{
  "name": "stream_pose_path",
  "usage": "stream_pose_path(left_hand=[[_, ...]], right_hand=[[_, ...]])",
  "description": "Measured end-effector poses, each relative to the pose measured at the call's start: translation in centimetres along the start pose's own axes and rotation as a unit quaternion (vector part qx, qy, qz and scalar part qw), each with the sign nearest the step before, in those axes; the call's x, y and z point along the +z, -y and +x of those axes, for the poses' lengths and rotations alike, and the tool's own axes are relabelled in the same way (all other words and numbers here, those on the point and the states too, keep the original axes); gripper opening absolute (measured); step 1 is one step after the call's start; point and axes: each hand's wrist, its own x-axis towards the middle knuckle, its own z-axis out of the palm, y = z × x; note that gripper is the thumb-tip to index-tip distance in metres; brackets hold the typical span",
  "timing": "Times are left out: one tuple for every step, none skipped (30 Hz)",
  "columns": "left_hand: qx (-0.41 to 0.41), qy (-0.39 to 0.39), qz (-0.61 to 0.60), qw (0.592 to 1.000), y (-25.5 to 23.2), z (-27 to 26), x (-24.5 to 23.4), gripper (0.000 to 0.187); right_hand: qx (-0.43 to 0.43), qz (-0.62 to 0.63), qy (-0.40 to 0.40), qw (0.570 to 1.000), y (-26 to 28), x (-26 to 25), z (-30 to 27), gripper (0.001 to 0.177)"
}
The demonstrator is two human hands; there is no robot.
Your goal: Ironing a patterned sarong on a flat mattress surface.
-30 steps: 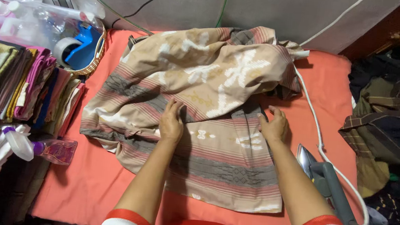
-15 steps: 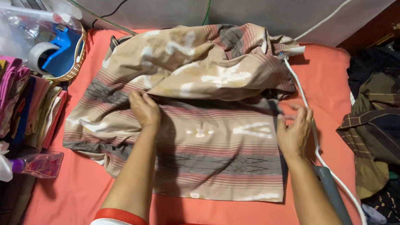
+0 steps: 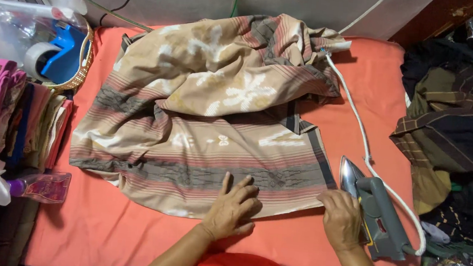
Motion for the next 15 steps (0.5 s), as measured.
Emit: stream_pose_path(left_hand=[[-0.001, 0.000, -0.001, 1.000, -0.4, -0.4, 0.2, 0.053], [-0.004, 0.003, 0.016, 1.000, -0.9, -0.7, 0.4, 0.049], [-0.003, 0.007, 0.035, 0.999, -1.2, -0.8, 0.6, 0.046], [-0.001, 0.006, 0.034, 0.999, -0.2, -1.5, 1.4, 0.046], [-0.011, -0.009, 0.042, 0.999, 0.6, -2.2, 2.3, 0.036], [-0.022, -0.025, 0.049, 0.998, 1.5, -2.9, 3.3, 0.027], [-0.022, -0.025, 0.049, 0.998, 1.4, -3.0, 2.8, 0.027], [-0.025, -0.057, 0.053, 0.997, 1.2, -3.2, 2.3, 0.019], [-0.029, -0.087, 0.057, 0.994, 1.2, -3.3, 1.8, 0.012], [-0.030, -0.087, 0.058, 0.994, 0.9, -3.6, 1.2, 0.012], [-0.028, -0.114, 0.059, 0.991, 0.6, -3.8, 0.8, 0.013], [-0.025, -0.141, 0.059, 0.988, 0.3, -4.0, 0.4, 0.014], [-0.022, -0.141, 0.059, 0.988, 0.1, -4.1, 0.4, 0.014], [-0.021, -0.145, 0.061, 0.987, 0.0, -4.2, 0.4, 0.014], [-0.022, -0.149, 0.064, 0.987, -0.2, -4.5, 0.2, 0.016]], right_hand=[[0.000, -0.001, 0.001, 1.000, 0.6, -1.1, 0.1, 0.029], [-0.027, -0.006, -0.049, 0.998, 1.3, -2.3, 0.3, 0.025], [-0.052, -0.012, -0.102, 0.993, 1.9, -3.4, 0.6, 0.022], [-0.051, -0.014, -0.104, 0.993, 2.0, -3.5, 0.1, 0.022], [-0.048, -0.044, -0.114, 0.991, 1.9, -3.6, -0.3, 0.019], [-0.046, -0.074, -0.123, 0.989, 1.9, -3.7, -0.8, 0.018], [-0.046, -0.074, -0.123, 0.989, 2.1, -3.7, -1.2, 0.018], [-0.041, -0.058, -0.113, 0.991, 2.4, -3.6, -1.5, 0.018], [-0.035, -0.041, -0.102, 0.993, 2.8, -3.5, -1.8, 0.018], [-0.036, -0.040, -0.102, 0.993, 3.9, -4.0, -1.4, 0.018], [-0.068, -0.012, -0.096, 0.993, 5.0, -4.7, -1.3, 0.028], [-0.100, 0.015, -0.089, 0.991, 6.1, -5.4, -1.2, 0.047], [-0.099, 0.013, -0.092, 0.991, 5.2, -3.9, -1.6, 0.047], [-0.088, 0.003, -0.075, 0.993, 4.4, -2.4, -1.9, 0.039], [-0.078, -0.006, -0.056, 0.995, 3.7, -0.9, -2.2, 0.032]])
